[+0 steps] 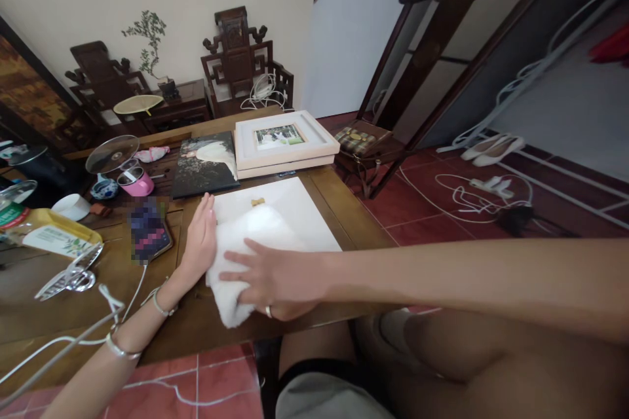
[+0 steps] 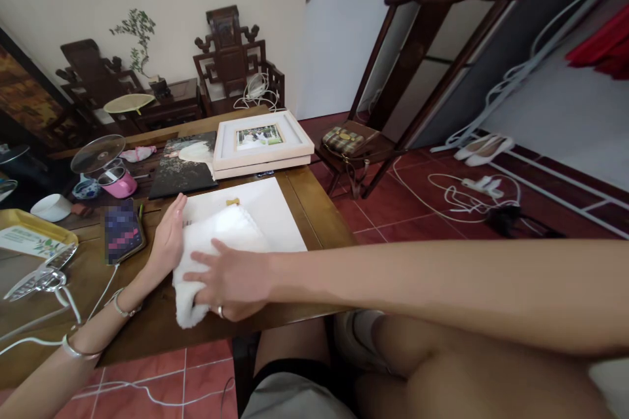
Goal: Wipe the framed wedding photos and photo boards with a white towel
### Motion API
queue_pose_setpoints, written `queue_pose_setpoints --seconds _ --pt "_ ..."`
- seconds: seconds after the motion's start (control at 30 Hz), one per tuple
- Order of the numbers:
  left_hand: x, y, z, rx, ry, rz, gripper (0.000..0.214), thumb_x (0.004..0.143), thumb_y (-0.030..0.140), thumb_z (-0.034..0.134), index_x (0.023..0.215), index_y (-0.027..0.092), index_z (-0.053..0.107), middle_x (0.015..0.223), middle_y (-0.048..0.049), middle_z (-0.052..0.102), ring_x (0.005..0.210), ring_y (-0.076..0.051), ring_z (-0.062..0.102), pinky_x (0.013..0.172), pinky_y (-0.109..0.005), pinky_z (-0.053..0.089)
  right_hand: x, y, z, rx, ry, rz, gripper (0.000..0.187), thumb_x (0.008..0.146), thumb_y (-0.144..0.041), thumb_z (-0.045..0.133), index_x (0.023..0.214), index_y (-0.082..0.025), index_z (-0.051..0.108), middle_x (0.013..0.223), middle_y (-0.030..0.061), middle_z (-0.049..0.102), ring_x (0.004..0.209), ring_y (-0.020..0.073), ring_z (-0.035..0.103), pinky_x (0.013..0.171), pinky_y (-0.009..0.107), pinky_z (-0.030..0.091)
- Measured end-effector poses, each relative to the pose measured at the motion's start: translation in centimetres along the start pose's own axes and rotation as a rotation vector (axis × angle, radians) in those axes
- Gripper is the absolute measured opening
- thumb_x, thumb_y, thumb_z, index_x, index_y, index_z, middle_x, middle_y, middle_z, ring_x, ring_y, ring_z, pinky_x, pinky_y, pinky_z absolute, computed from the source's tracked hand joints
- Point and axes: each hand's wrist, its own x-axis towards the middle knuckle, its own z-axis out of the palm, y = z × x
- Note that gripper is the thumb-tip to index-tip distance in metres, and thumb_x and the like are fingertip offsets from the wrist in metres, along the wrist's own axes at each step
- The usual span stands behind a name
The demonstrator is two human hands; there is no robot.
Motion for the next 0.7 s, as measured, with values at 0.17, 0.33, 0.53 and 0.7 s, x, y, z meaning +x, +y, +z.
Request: queue_pose_setpoints --seconds 0.17,0.33,0.53,0.7 --pt "-0.2 -0.3 0.2 0.04 -0.208 0.016 0.063 0.102 0.048 0.019 0.138 0.009 0.052 0.148 -0.0154 0.048 0.141 -0.025 0.041 0.12 -0.045 0.027 -1.0 0.6 -0.6 0.086 -0.02 0.186 0.029 0.094 -0.024 0.046 0.114 -0.018 0.066 0.136 0.0117 0.059 0.138 0.0287 0.04 0.108 0.051 0.033" --pt "-0.4 -0.8 0.7 0.136 -0.317 0.013 0.059 0.101 0.042 0.022 0.144 0.008 0.043 0.151 -0.0184 0.042 0.144 -0.029 0.035 0.117 -0.054 0.027 -1.1 4.4 -0.3 0.093 -0.043 0.403 0.039 0.097 -0.022 0.04 0.129 -0.009 0.058 0.123 0.022 0.064 0.14 0.0308 0.036 0.109 0.055 0.031" --pt "-0.5 -0.9 0.7 0.182 -0.354 0.056 0.05 0.101 0.029 0.024 0.146 0.014 0.04 0.154 -0.0159 0.039 0.146 -0.03 0.03 0.117 -0.058 0.024 0.9 8.1 -0.7 0.311 0.039 0.508 0.039 0.098 -0.021 0.036 0.128 -0.014 0.06 0.137 0.0167 0.056 0.137 0.0295 0.04 0.108 0.05 0.033" --pt "-0.6 -0.1 0.0 0.264 -0.351 0.153 0.048 0.098 0.023 0.033 0.144 0.012 0.04 0.153 -0.0188 0.039 0.143 -0.034 0.033 0.116 -0.062 0.025 3.3 9.6 -2.7 0.523 0.162 0.575 0.039 0.101 -0.029 0.034 0.121 -0.016 0.065 0.131 0.0107 0.062 0.116 0.0266 0.058 0.096 0.037 0.043"
